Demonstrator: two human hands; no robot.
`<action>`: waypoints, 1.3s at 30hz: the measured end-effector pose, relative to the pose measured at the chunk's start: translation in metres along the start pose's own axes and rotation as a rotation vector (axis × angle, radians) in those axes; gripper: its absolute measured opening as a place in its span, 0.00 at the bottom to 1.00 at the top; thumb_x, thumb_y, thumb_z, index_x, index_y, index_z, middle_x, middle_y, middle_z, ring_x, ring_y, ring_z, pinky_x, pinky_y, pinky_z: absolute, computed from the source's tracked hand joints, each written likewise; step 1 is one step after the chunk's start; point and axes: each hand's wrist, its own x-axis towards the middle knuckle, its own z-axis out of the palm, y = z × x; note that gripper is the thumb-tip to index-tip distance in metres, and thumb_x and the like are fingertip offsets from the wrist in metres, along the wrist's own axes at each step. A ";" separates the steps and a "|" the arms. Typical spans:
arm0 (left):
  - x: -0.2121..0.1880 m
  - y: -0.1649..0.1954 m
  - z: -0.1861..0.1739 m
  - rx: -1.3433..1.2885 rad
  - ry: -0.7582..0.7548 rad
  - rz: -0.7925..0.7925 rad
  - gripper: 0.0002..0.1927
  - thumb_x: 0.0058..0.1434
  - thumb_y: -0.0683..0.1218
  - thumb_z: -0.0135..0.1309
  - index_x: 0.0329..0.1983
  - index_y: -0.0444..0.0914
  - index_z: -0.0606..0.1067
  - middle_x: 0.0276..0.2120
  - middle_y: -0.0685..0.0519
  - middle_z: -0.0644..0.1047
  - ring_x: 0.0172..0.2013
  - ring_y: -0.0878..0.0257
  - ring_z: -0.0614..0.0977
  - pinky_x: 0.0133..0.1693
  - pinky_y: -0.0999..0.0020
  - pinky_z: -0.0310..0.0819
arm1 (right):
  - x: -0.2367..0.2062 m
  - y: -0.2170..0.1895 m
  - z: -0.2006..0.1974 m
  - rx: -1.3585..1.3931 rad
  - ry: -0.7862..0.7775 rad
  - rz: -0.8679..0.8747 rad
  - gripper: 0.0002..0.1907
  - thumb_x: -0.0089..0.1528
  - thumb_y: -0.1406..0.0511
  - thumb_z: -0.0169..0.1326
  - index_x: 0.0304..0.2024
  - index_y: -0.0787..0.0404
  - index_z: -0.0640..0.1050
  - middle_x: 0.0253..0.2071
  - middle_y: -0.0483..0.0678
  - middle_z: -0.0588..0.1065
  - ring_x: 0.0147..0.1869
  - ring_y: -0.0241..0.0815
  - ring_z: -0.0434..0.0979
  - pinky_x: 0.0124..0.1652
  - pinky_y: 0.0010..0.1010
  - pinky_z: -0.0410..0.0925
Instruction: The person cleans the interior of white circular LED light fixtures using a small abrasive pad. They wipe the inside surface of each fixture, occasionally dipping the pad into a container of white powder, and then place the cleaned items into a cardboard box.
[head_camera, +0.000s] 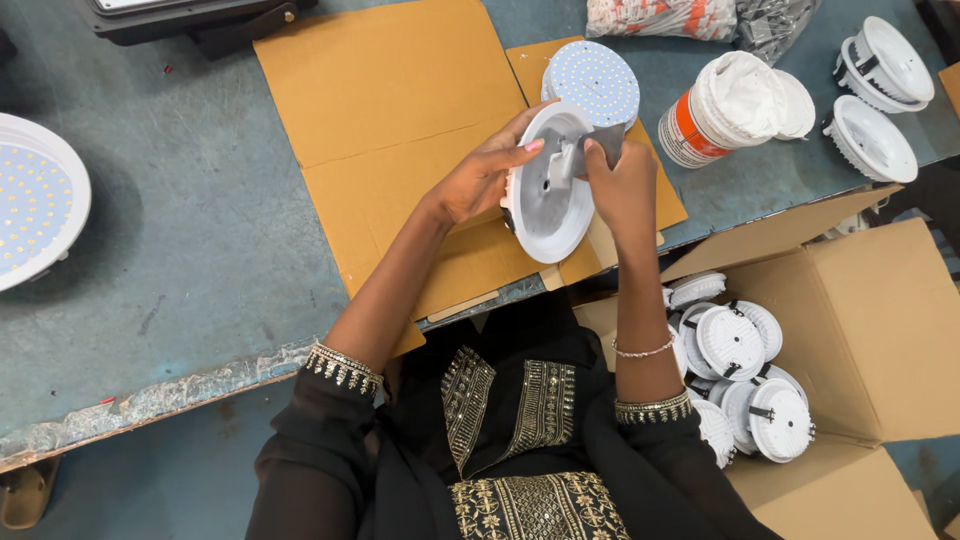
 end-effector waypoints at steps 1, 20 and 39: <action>0.000 0.000 0.001 0.004 -0.004 0.000 0.42 0.69 0.54 0.53 0.79 0.38 0.49 0.72 0.46 0.62 0.72 0.56 0.66 0.69 0.60 0.64 | 0.002 -0.003 0.000 0.069 -0.018 -0.013 0.14 0.65 0.65 0.54 0.35 0.75 0.79 0.29 0.50 0.79 0.32 0.37 0.83 0.33 0.30 0.79; 0.004 -0.007 -0.008 0.048 0.071 -0.017 0.41 0.67 0.56 0.52 0.78 0.42 0.52 0.64 0.47 0.70 0.64 0.58 0.73 0.62 0.60 0.72 | -0.034 -0.065 0.007 -0.174 -0.238 -0.267 0.16 0.63 0.72 0.57 0.54 0.66 0.79 0.44 0.59 0.80 0.43 0.53 0.82 0.43 0.36 0.71; 0.007 -0.010 -0.013 -0.109 0.165 -0.006 0.33 0.69 0.50 0.49 0.76 0.38 0.58 0.65 0.46 0.71 0.63 0.56 0.75 0.63 0.60 0.75 | -0.071 0.013 -0.031 -0.395 -0.309 -0.730 0.23 0.60 0.79 0.50 0.53 0.56 0.81 0.54 0.45 0.80 0.61 0.40 0.79 0.67 0.45 0.62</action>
